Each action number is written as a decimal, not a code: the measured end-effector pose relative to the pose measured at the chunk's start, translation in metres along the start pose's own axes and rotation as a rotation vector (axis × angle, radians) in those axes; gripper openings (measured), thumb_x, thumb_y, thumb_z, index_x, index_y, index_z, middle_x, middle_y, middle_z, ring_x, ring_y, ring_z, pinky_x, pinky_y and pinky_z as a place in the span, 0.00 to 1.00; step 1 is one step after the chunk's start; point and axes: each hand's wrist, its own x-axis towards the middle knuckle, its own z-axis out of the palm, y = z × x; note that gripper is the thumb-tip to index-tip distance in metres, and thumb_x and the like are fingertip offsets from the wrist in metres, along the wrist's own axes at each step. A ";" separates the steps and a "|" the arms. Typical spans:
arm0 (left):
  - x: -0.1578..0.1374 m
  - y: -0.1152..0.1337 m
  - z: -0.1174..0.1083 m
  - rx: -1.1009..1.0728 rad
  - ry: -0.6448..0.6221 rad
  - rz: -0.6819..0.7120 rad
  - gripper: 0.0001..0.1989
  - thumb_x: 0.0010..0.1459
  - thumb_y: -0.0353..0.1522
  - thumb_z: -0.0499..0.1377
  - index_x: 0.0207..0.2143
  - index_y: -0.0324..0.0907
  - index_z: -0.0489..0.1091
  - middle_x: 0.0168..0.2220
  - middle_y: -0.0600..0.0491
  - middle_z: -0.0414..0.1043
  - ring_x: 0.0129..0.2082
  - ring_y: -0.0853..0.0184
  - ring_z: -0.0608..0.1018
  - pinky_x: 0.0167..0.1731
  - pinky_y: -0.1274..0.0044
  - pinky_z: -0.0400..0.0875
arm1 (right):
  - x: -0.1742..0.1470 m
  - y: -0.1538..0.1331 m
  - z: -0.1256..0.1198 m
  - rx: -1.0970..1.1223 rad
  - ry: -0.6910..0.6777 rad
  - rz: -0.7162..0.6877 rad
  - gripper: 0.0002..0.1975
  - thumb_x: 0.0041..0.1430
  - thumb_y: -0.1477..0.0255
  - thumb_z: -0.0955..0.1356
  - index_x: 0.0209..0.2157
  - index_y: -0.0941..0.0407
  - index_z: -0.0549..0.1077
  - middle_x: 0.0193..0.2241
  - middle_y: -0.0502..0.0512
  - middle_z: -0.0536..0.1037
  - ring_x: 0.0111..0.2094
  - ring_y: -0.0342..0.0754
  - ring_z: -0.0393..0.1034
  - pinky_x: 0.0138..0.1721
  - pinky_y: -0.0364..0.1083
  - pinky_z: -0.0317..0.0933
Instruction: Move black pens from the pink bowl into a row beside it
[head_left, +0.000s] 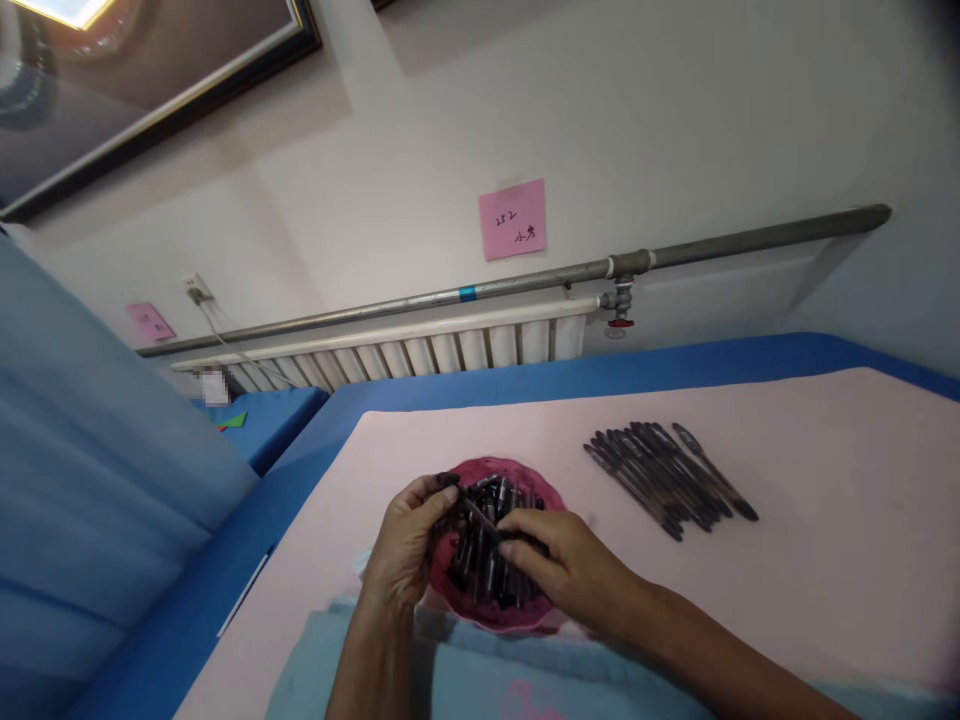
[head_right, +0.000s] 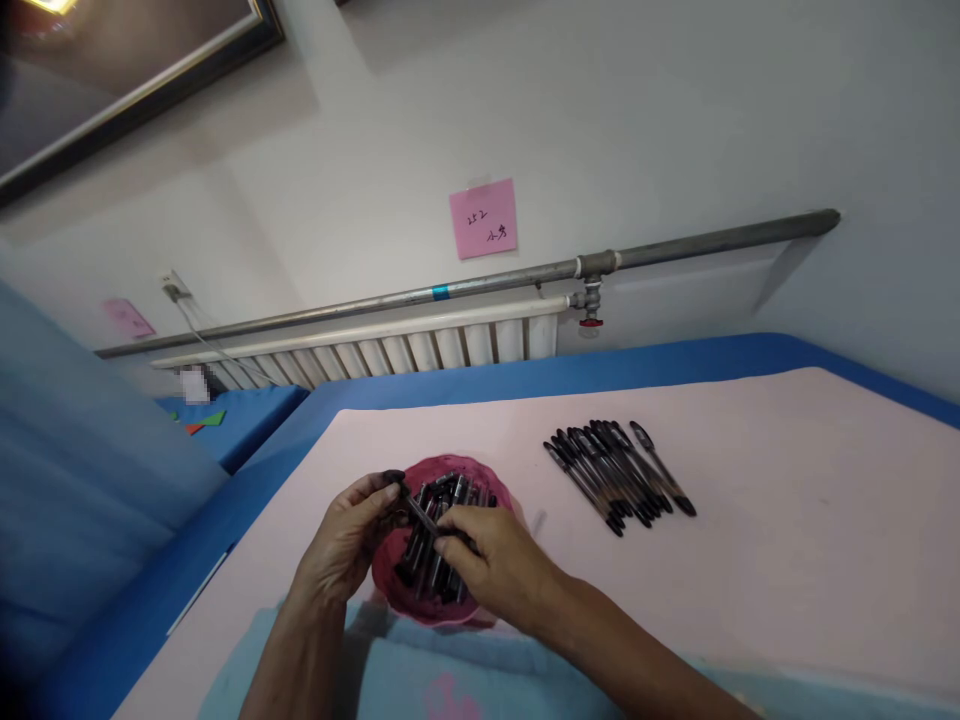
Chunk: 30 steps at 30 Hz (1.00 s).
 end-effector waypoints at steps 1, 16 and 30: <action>0.000 0.000 0.000 0.008 -0.003 0.000 0.11 0.38 0.28 0.65 0.28 0.35 0.71 0.21 0.55 0.72 0.20 0.74 0.73 0.22 0.84 0.67 | 0.000 -0.001 0.000 0.003 -0.001 0.007 0.07 0.54 0.76 0.61 0.29 0.56 0.70 0.24 0.49 0.72 0.27 0.43 0.65 0.29 0.43 0.58; -0.001 -0.014 0.009 0.052 -0.080 -0.044 0.08 0.41 0.29 0.64 0.26 0.35 0.70 0.22 0.55 0.73 0.21 0.75 0.73 0.25 0.83 0.66 | -0.001 0.001 0.005 0.188 0.082 0.111 0.05 0.53 0.73 0.62 0.29 0.55 0.70 0.24 0.49 0.72 0.27 0.44 0.66 0.29 0.43 0.60; -0.004 -0.017 0.012 -0.003 -0.199 -0.129 0.10 0.38 0.29 0.66 0.27 0.37 0.71 0.23 0.54 0.74 0.23 0.72 0.74 0.28 0.79 0.66 | -0.002 0.001 0.006 0.294 0.125 0.167 0.06 0.52 0.72 0.62 0.26 0.56 0.70 0.20 0.48 0.69 0.23 0.42 0.63 0.25 0.42 0.58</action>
